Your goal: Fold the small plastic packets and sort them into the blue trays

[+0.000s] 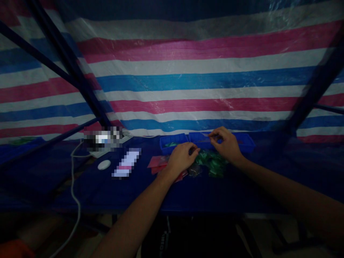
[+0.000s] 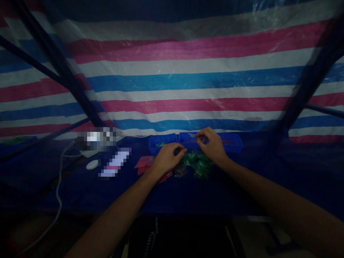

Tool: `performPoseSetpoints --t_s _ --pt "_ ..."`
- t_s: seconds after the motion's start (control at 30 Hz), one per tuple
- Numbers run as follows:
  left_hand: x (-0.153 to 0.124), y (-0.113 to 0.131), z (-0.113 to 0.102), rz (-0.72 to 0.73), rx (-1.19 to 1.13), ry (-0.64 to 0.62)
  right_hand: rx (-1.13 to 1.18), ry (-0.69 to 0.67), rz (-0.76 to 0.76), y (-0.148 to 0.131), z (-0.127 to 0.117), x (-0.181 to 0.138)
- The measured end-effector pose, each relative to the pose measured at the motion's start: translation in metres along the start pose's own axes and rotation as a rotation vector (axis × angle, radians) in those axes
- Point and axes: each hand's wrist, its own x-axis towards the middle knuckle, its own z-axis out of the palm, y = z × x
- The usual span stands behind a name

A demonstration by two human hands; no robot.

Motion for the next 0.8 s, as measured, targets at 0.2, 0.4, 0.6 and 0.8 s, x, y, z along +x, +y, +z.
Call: performPoseSetpoints --t_s 0.2,0.4,0.6,0.8 --pt "-0.003 0.012 -0.006 0.01 0.045 0.024 -0.125 -0.342 -0.13 0.013 0.017 -0.002" --pt "-0.003 0.014 -0.009 0.013 0.053 0.082 -0.109 -0.365 -0.187 0.01 0.019 -0.009" --pt "-0.001 0.012 -0.012 0.012 0.109 0.128 -0.117 -0.322 -0.23 -0.006 0.009 -0.007" --pt "0.0 0.006 -0.02 0.001 0.18 0.16 -0.059 -0.594 -0.535 -0.044 0.003 -0.019"
